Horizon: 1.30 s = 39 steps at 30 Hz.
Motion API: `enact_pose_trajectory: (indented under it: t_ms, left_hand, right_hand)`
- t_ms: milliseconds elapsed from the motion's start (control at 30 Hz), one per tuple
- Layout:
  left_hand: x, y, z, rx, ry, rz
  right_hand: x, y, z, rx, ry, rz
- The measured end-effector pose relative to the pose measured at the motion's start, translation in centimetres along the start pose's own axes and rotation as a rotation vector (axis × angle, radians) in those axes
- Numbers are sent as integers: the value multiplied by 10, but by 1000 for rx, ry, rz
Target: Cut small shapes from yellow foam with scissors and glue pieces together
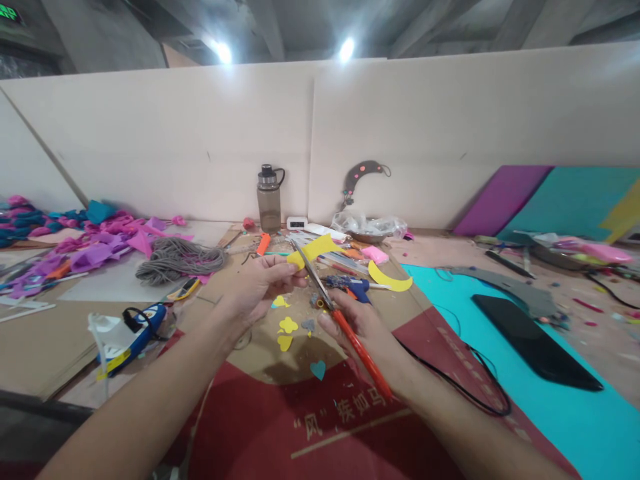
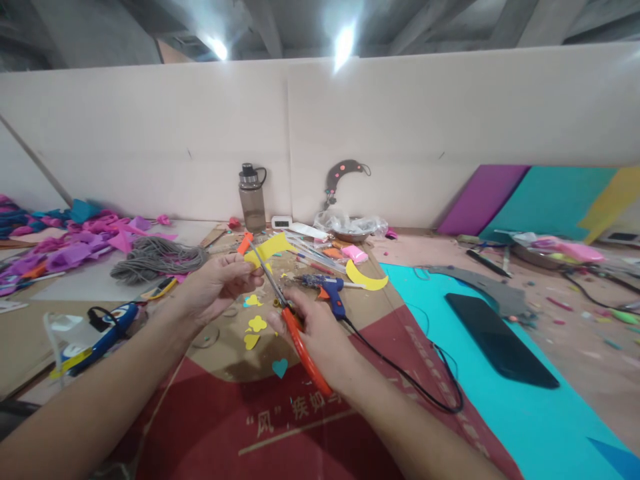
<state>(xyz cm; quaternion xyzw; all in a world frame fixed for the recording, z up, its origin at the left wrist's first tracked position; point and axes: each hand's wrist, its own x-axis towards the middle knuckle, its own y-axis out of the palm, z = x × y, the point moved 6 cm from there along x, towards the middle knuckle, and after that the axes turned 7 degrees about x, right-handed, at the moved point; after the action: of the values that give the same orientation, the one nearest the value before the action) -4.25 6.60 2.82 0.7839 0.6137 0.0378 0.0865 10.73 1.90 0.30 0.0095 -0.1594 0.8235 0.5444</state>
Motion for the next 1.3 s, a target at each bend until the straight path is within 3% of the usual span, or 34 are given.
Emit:
enact_pose_trajectory:
  t_ms: [433, 833, 1300]
  left_hand:
    - [-4, 15, 10, -107, 41, -17]
    - [-4, 11, 5, -61, -9, 5]
    - [-6, 8, -3, 36, 1, 26]
  right_hand:
    - [-2, 2, -2, -6, -85, -71]
    - [-2, 5, 1, 142, 33, -14]
    - [-3, 2, 11, 95, 6, 13]
